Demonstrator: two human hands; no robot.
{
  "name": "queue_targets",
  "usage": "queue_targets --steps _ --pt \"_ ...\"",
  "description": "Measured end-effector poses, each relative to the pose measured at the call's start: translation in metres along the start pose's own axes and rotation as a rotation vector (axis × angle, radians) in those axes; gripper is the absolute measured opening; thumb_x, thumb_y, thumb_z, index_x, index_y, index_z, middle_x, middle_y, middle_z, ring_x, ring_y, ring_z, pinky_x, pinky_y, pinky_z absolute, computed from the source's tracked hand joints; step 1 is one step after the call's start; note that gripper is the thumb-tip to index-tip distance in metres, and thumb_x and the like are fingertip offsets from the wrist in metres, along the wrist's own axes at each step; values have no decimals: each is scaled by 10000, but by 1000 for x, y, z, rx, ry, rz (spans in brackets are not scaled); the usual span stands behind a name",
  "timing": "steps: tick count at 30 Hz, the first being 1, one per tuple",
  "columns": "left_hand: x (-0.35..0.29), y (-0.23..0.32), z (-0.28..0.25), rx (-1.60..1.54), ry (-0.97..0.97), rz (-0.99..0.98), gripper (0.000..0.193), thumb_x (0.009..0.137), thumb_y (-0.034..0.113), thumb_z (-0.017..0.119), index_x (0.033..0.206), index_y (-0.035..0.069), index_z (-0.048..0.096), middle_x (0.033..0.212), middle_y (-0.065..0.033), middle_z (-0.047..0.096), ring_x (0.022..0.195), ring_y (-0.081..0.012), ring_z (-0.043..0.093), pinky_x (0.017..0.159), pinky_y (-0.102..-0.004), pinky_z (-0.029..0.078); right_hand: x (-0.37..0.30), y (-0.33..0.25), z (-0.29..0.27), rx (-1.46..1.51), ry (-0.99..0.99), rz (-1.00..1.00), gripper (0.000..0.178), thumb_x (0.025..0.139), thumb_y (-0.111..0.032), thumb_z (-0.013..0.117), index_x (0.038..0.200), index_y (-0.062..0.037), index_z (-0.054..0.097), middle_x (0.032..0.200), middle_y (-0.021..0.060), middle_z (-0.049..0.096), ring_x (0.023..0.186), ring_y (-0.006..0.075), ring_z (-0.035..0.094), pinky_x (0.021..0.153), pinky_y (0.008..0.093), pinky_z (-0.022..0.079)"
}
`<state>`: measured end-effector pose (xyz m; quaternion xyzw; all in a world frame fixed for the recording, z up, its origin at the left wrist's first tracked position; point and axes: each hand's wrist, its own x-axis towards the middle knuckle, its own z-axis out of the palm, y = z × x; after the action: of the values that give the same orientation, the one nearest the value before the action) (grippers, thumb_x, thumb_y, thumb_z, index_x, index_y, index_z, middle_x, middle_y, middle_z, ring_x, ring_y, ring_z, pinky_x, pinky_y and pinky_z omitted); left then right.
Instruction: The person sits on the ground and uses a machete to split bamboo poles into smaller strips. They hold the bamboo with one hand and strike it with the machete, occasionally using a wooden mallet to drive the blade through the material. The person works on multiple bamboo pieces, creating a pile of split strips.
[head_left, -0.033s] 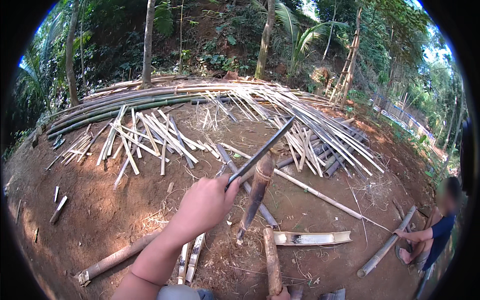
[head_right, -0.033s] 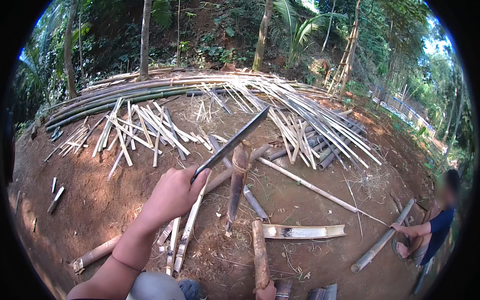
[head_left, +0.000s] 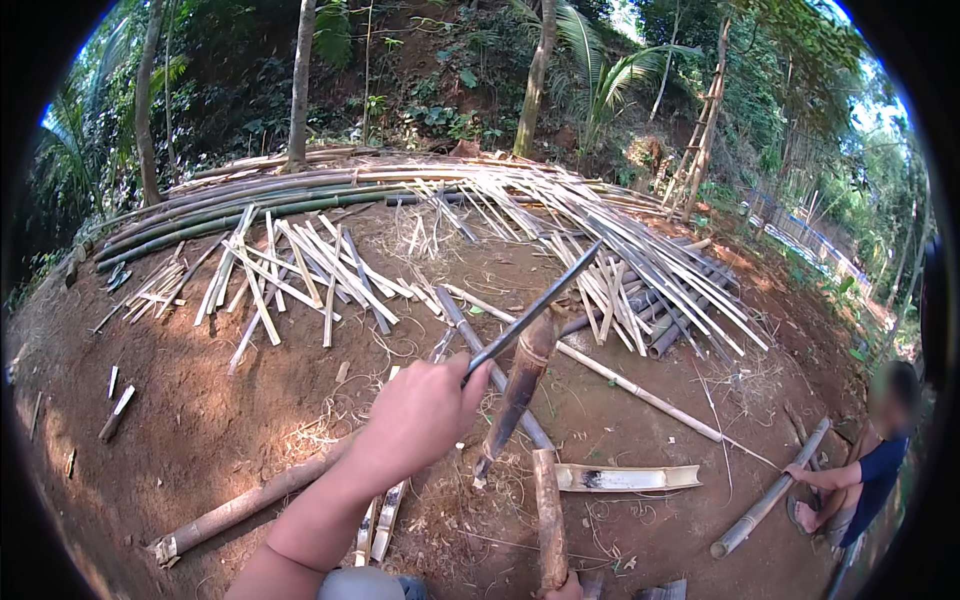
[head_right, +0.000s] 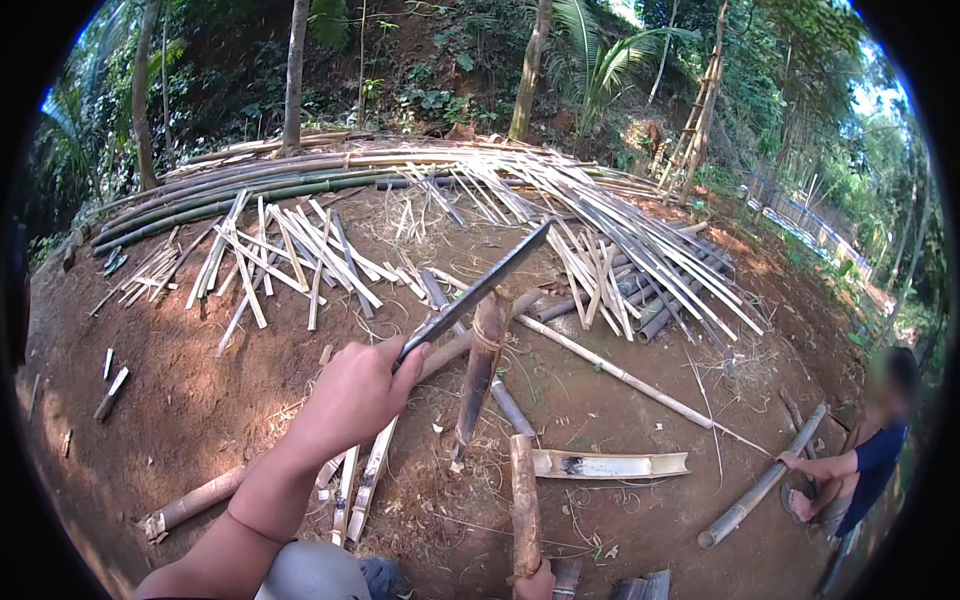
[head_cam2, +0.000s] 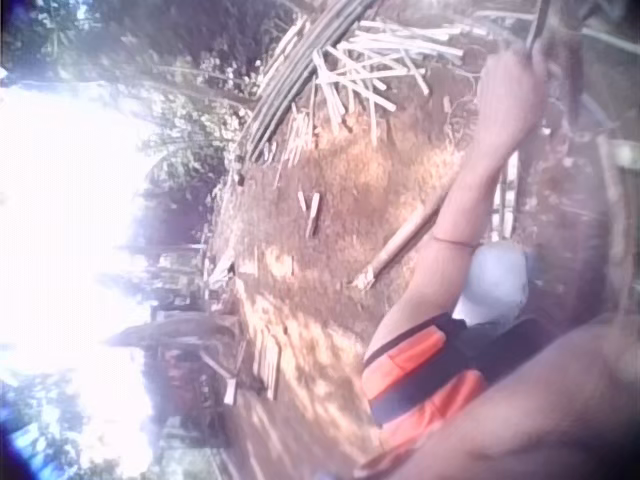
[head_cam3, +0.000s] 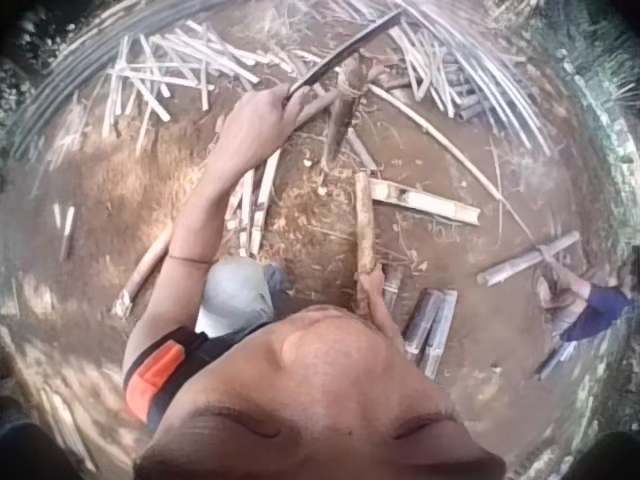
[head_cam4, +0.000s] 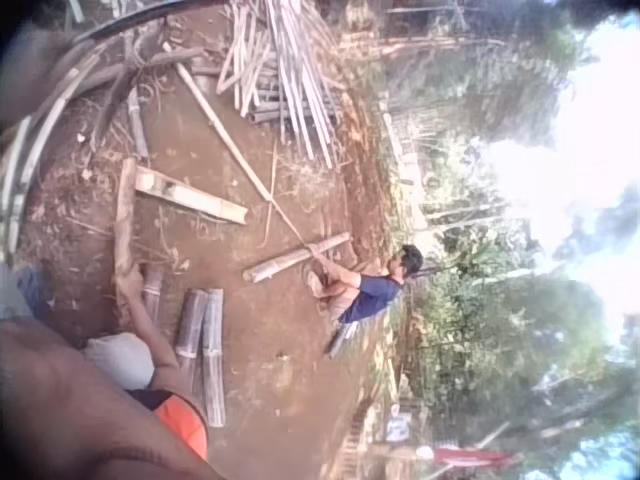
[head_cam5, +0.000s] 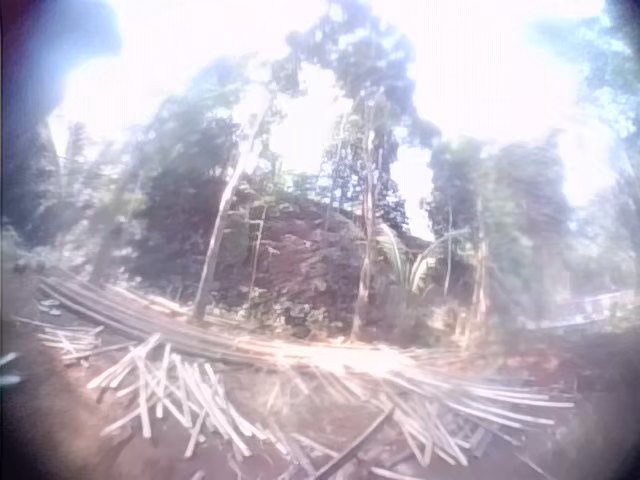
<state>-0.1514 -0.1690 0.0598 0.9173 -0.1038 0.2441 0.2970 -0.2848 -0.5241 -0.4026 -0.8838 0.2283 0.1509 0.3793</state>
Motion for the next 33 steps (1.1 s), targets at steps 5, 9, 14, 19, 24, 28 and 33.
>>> queue_targets --steps 5,9,14,19,24,28,33 --pt "-14 3 8 7 -28 -25 326 1018 311 572 877 23 631 632 -222 651 606 -435 668 570 -533 546 -58 -129 -150 293 327 -479 1067 645 -199 867 1515 44 298 1456 284 432 1319 414 477 1106 458 401" --pt "-12 16 14 -64 -96 -38 310 1012 315 581 892 36 642 642 -217 657 602 -432 666 571 -521 551 -111 -224 -265 550 739 -922 1046 829 -37 802 1601 4 97 1484 205 398 1209 306 546 1025 420 475" --pt "0 15 8 -60 -143 -48 323 1005 331 591 881 40 654 669 -217 670 651 -433 680 607 -529 557 -174 -326 -368 456 1140 -1054 888 874 27 747 1571 -10 196 1335 188 554 1100 233 617 947 363 525" --pt "19 1 -12 -22 -198 31 354 1007 323 569 884 17 700 698 -226 673 695 -429 685 686 -526 565 -172 -339 -338 -39 911 -939 722 780 -8 753 1422 29 426 1185 227 664 1062 288 681 912 374 536" --pt "48 -7 -42 46 -365 94 371 1020 317 549 940 3 729 722 -233 680 723 -430 686 733 -528 559 -178 -393 -326 -281 403 -735 757 620 -41 736 1340 18 512 987 243 704 989 338 716 897 366 525" --pt "59 -4 -43 68 -374 21 402 1027 326 545 903 -11 725 733 -238 682 747 -427 687 754 -523 556 -187 -391 -335 -248 585 -799 791 603 -32 729 1362 14 507 1083 200 693 1028 301 692 944 363 502" --pt "69 -22 -39 91 -386 43 420 1028 325 514 879 -12 717 795 -238 705 801 -425 709 770 -544 571 -185 -363 -362 54 1059 -928 778 776 -75 835 1418 46 412 1196 153 638 1070 246 641 973 356 493"
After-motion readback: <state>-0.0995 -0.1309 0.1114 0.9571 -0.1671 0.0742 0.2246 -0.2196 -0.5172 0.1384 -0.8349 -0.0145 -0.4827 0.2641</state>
